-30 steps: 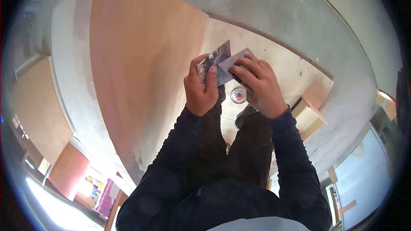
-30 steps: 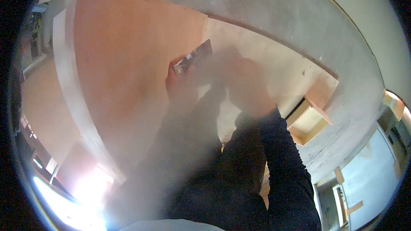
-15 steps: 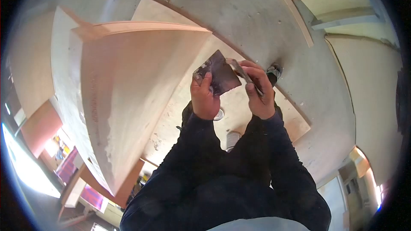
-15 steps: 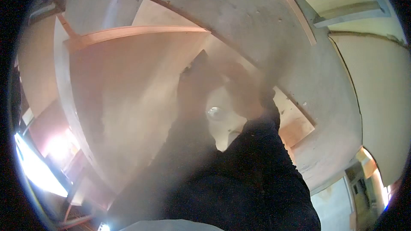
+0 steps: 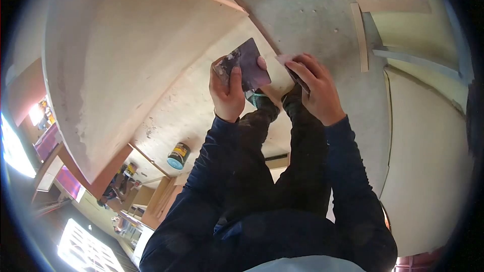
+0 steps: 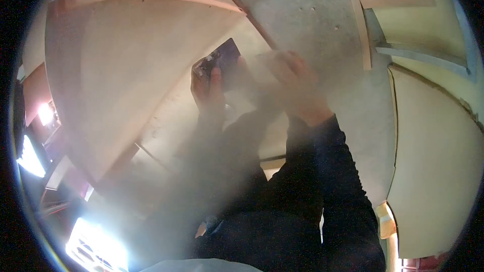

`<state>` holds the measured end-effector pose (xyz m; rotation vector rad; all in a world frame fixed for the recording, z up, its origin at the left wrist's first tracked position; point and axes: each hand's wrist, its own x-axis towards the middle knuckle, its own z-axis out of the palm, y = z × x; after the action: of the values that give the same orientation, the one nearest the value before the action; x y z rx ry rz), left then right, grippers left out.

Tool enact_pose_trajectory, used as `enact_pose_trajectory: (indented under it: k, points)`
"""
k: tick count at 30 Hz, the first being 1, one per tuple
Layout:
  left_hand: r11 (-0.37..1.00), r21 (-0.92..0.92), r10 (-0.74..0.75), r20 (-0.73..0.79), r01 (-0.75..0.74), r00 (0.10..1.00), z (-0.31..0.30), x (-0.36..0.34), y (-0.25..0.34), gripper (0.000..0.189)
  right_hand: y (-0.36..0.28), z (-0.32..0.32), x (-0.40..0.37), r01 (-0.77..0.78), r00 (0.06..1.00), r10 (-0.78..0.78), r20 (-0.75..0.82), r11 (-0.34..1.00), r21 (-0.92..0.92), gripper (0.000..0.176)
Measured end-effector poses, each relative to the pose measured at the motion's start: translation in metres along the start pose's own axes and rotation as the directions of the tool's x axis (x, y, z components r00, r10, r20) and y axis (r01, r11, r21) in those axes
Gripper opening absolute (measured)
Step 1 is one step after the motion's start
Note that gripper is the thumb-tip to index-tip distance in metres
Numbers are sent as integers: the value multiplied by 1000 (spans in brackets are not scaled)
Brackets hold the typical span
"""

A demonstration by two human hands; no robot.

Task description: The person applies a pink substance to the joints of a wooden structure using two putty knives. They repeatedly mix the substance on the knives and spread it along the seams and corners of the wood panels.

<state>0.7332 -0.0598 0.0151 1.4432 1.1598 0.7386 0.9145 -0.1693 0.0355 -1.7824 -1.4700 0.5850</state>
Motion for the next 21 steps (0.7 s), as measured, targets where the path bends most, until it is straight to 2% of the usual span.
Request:
enact_pose_trajectory:
  k: [1,2,4,5,6,8,9,10,11,12,13,14,16,17,18,19,20,21]
  points:
    - [993,91,75,30,-78,997,-1,-2,2,23,5,9,-2,37,999,-39,-8,992,-122,57]
    - [994,87,69,13,-70,998,-4,-7,1,23,-2,13,1,49,999,-48,9,991,-122,57]
    - [973,229,-3,62,-11,998,-5,-7,-4,23,-11,24,17,24,989,6,149,979,-200,59]
    - [961,265,79,29,-84,996,-5,-5,-8,22,-6,34,15,-12,979,30,203,996,-93,58]
    - [959,273,79,13,-80,997,-8,-4,-14,22,-1,47,11,1,977,16,210,997,-82,58]
    - [934,333,142,-24,-126,990,-12,2,-34,22,7,71,12,13,967,-32,253,997,76,57]
    - [933,342,133,-36,-113,990,-14,3,-47,22,13,79,14,120,964,-148,223,984,135,54]
    - [929,337,192,-79,-155,978,-16,5,-63,22,15,86,17,117,961,-149,233,982,146,54]
    - [923,330,249,-116,-199,961,-19,5,-76,23,16,92,20,107,929,-160,333,979,171,52]
    - [880,437,265,-129,-185,956,-25,5,-86,25,21,99,21,95,887,-172,430,976,194,50]
    - [921,330,297,-245,-209,923,-31,7,-101,25,41,126,10,147,803,-214,556,976,164,48]
    - [944,219,314,-359,-248,879,-35,9,-116,25,47,139,9,208,772,-362,523,921,330,47]
    - [960,181,276,-454,-215,847,-35,17,-106,24,79,188,-13,-181,780,-206,591,830,528,42]
    - [979,95,203,-461,-179,864,-33,18,-103,23,110,227,-33,-174,778,-216,590,829,532,42]
    - [977,102,214,-470,-188,856,-33,21,-116,23,144,270,-55,-459,850,53,524,562,688,42]
    - [985,36,168,-442,-170,881,-34,23,-134,23,167,298,-62,-588,790,331,516,172,790,41]
    - [988,-31,126,-412,-152,903,-34,26,-152,22,176,304,-51,-582,797,316,514,177,794,41]
    - [998,-11,45,-391,-54,919,-36,26,-170,22,185,311,-43,-477,795,387,466,-75,876,44]
